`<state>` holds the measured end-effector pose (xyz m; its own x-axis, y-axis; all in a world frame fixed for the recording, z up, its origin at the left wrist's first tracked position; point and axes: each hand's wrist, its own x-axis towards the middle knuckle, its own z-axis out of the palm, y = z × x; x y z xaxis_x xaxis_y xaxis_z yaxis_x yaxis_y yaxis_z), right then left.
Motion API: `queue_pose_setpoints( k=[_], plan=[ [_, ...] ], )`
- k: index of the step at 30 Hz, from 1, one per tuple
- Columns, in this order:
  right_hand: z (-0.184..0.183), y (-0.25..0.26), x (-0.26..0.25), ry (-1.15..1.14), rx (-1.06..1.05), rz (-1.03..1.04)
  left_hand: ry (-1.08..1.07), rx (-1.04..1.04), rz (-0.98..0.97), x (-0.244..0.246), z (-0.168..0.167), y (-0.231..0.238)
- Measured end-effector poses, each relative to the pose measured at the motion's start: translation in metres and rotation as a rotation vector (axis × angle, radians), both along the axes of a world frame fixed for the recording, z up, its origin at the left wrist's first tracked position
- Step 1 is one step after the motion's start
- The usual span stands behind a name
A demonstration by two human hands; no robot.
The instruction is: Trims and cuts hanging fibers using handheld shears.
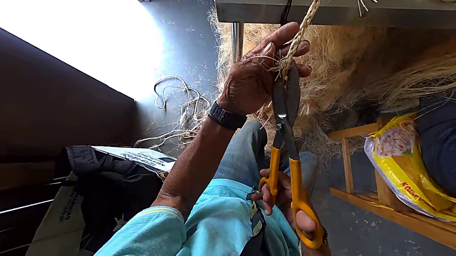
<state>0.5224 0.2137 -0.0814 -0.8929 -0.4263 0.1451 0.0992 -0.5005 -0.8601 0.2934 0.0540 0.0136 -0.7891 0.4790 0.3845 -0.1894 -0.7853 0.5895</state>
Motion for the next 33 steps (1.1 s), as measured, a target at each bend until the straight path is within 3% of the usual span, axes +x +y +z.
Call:
queue_pose_setpoints(
  k=[19, 33],
  plan=[
    [0.014, -0.008, 0.001, -0.078, 0.213, -0.15, -0.153, 0.108, 0.103, 0.011, -0.024, 0.005],
    [0.005, -0.014, 0.003, -0.118, 0.192, -0.246, -0.182, 0.121, 0.124, 0.015, -0.031, 0.005]
  ],
)
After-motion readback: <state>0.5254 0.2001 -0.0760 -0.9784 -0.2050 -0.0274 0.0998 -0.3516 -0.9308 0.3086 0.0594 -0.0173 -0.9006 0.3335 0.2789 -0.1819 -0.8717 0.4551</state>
